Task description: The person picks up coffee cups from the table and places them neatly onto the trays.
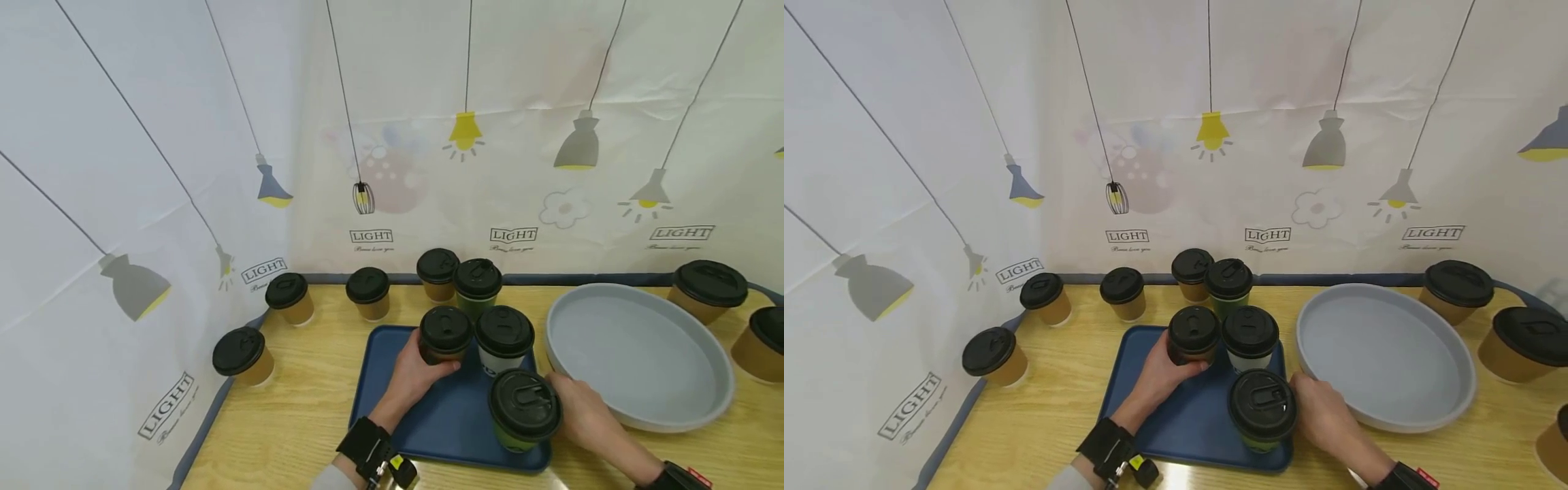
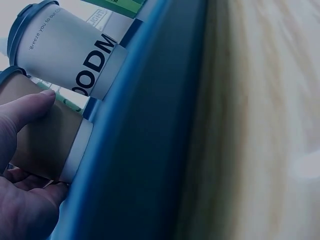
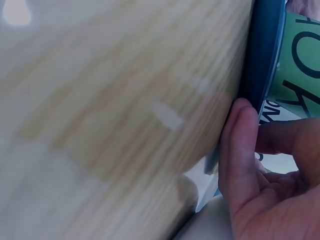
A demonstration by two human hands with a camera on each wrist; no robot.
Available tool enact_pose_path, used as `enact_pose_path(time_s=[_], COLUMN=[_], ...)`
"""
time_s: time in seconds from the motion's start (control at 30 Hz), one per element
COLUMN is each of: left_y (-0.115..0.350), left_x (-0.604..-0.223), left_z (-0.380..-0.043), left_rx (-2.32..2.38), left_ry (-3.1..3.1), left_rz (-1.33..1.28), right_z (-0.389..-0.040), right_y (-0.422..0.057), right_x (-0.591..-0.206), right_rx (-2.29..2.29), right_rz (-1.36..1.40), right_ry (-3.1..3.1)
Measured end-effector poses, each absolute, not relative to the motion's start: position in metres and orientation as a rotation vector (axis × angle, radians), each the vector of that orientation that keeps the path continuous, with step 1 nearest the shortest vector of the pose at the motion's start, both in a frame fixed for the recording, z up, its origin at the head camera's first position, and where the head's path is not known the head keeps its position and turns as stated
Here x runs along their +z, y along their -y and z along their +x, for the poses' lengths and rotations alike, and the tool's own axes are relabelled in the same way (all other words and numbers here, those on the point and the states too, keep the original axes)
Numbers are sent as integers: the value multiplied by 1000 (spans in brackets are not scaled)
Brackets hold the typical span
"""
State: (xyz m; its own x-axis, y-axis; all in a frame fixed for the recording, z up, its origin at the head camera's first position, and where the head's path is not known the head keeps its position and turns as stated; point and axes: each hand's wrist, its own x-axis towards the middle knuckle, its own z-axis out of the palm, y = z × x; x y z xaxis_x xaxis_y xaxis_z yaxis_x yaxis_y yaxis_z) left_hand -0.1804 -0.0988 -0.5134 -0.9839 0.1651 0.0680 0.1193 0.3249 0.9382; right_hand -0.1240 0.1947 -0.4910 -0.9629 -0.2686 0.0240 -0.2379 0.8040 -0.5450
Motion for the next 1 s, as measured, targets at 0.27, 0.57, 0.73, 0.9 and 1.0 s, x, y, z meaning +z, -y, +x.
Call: enact_pose_path(time_s=[0.27,0.57,0.73,0.9,1.0], left_y=[88,90,97,111,125], left_x=[-514,-510,-507,-499,-491], left_z=[-177,-176,-173,-163,-155], left_rx=[1839,1801,1816,1819,1869], left_ry=[-2445,-2456,-2405,-2388,-2416], left_rz=[312,320,324,266,231], right_z=[-118,-118,-119,-118,-117], right_y=[-204,-206,-207,-207,-206], right_x=[-495,-496,-497,-500,-501], right_rx=[-869,-904,-893,-885,-887], right_rz=[-443,-485,-576,-629,-640], right_ry=[-2974,-2969,-3023,-3046,-3047])
